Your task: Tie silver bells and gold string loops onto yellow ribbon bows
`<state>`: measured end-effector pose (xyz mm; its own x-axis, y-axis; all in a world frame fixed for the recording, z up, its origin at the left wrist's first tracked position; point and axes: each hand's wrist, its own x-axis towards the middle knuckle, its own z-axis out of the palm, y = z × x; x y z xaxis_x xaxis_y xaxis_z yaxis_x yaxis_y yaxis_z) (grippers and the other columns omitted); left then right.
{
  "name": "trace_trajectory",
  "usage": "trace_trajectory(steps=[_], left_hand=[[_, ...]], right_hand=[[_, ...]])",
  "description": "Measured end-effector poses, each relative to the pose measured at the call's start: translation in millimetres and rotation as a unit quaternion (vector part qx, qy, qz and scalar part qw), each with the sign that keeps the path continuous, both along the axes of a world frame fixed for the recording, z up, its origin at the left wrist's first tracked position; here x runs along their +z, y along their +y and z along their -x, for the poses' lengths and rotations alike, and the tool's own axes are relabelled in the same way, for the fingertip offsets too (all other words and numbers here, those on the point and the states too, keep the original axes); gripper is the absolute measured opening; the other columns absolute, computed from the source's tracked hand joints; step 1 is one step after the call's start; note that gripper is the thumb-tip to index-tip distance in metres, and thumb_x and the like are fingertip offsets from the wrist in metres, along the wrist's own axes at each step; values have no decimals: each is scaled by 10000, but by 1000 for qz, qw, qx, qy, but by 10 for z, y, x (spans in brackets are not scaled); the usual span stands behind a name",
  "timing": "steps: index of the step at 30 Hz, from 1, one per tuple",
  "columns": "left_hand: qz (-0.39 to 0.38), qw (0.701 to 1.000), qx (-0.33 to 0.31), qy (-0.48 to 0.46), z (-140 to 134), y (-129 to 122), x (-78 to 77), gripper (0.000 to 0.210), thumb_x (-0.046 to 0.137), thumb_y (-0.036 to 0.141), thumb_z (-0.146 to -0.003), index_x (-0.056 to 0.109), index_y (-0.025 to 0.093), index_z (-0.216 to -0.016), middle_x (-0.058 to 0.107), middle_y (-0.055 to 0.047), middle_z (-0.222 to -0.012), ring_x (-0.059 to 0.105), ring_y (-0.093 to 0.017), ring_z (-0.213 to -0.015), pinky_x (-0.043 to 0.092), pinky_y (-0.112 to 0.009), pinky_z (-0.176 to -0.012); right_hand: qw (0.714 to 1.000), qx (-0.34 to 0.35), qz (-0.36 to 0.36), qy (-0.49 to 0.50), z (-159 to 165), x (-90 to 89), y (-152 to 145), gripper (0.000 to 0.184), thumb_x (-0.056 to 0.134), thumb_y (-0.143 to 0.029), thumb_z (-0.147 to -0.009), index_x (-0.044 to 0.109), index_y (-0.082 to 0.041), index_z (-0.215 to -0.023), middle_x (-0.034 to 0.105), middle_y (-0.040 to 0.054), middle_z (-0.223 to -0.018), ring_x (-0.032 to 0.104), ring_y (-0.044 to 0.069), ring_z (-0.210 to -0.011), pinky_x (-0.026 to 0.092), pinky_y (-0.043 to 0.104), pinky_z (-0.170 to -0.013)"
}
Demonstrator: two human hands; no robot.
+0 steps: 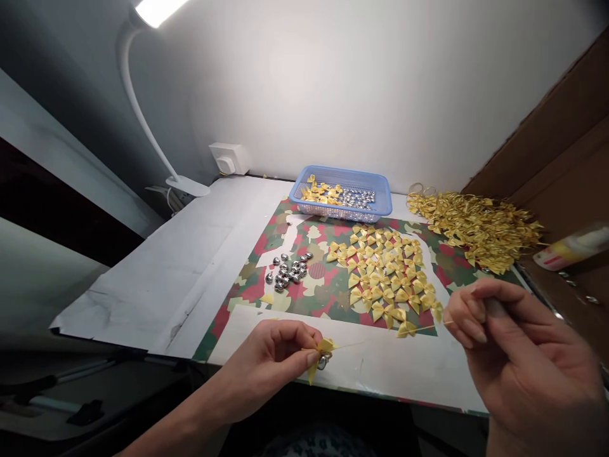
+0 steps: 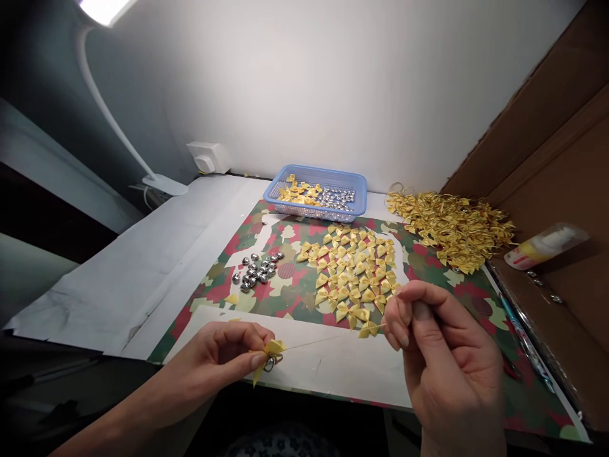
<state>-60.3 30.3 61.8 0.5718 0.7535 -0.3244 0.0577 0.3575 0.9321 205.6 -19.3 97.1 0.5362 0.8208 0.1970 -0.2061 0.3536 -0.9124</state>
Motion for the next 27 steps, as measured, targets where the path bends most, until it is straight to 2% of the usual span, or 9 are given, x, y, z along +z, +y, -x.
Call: trace_trajectory(steps=[7, 14, 21, 27], left_hand=[[25, 999, 7, -25, -19, -18, 74, 220, 840, 322, -853, 760, 143, -750, 714, -53, -910, 632, -143, -833, 494, -212, -746], [85, 995, 11, -50, -58, -93, 180, 143, 812, 314, -898, 824, 192, -824, 754, -25, -870, 640, -109, -761, 511, -174, -702], [99, 994, 21, -29, -121, -149, 282, 220, 797, 398, -905, 867, 191, -876, 760, -47, -936, 617, -110, -783, 507, -144, -698], [129, 990, 42, -29, -136, -193, 292, 241, 770, 416, -927, 813, 179, -928, 728, -7, -821, 592, -71, -704, 464, -107, -631]], right_hand=[[999, -41, 2, 1, -111, -22, -45, 129, 648, -102, -886, 753, -176, -896, 526, -2, -654, 496, 87, -557, 391, 222, -520], [997, -50, 17, 57, -195, -39, -25, 121, 690, -82, -779, 761, -157, -842, 492, 9, -622, 463, 79, -527, 364, 204, -478], [995, -67, 33, 65, -241, -46, -32, 132, 712, -61, -729, 765, -146, -814, 463, 13, -607, 448, 93, -527, 304, 233, -457], [996, -43, 44, 62, -241, -72, -34, 84, 720, -101, -784, 767, -147, -837, 468, 16, -604, 459, 90, -534, 334, 232, -474]])
